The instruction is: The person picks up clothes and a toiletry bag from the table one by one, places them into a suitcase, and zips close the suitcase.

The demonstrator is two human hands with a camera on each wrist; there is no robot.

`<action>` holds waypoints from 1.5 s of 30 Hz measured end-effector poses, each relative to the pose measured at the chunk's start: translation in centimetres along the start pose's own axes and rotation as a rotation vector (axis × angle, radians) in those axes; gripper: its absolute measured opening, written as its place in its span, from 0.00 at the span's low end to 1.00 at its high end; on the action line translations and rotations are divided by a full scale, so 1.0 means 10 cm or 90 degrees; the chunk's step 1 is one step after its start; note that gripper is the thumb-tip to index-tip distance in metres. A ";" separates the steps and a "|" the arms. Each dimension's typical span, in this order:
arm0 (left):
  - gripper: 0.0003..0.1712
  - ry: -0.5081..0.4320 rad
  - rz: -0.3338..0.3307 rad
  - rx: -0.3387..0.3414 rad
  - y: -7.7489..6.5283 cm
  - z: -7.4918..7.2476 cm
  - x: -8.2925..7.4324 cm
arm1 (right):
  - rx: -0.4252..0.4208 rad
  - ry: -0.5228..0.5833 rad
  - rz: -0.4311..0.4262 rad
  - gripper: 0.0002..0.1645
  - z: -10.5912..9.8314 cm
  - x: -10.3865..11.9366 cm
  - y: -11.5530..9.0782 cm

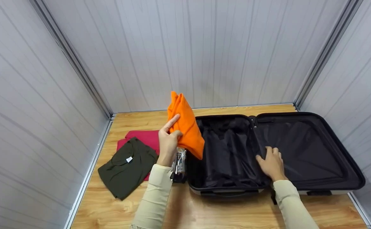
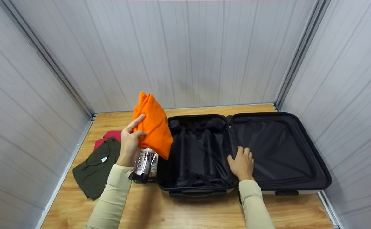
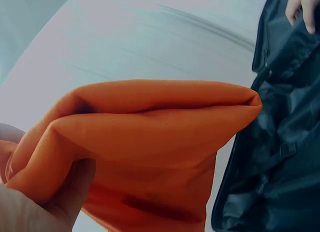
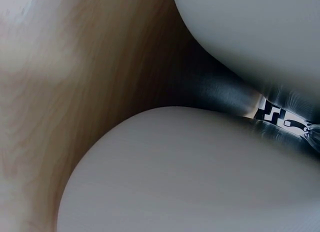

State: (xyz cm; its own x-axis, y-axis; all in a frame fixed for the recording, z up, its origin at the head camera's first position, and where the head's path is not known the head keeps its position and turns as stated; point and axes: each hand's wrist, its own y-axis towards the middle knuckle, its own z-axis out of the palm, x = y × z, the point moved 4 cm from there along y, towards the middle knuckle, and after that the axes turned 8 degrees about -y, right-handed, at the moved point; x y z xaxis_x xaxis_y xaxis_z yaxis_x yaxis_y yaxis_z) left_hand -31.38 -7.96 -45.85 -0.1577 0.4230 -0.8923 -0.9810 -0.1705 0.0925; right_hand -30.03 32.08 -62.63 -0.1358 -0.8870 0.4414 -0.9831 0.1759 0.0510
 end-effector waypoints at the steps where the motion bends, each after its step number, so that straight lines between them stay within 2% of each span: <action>1: 0.42 -0.008 -0.007 0.000 0.00 0.01 0.01 | 0.001 -0.001 0.000 0.40 0.00 0.00 0.00; 11: 0.43 -0.105 -0.075 0.020 0.01 0.16 0.18 | 0.005 -0.004 -0.003 0.40 0.00 0.00 0.00; 20: 0.43 -0.162 -0.135 0.023 0.01 0.31 0.34 | 0.004 -0.002 -0.001 0.40 0.00 -0.02 0.01; 27: 0.42 -0.177 -0.185 0.029 -0.01 0.43 0.49 | 0.011 -0.002 0.005 0.41 0.01 -0.02 0.00; 35: 0.42 -0.184 -0.204 0.043 -0.05 0.59 0.61 | 0.004 -0.004 0.009 0.40 0.00 -0.04 0.00; 39: 0.42 -0.189 -0.214 0.056 -0.04 0.65 0.68 | 0.002 -0.003 0.004 0.40 0.00 -0.04 0.00; 45: 0.43 -0.203 -0.236 0.055 -0.02 0.72 0.76 | -0.003 -0.001 -0.003 0.40 0.00 0.00 -0.01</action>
State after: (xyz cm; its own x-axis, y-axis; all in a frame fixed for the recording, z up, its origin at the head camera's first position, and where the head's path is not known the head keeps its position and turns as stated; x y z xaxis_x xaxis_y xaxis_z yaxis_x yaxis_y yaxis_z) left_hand -33.24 1.70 -49.47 0.1893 0.6945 -0.6942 -0.9814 0.1105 -0.1570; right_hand -29.92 32.09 -62.69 -0.1308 -0.8886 0.4396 -0.9833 0.1730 0.0572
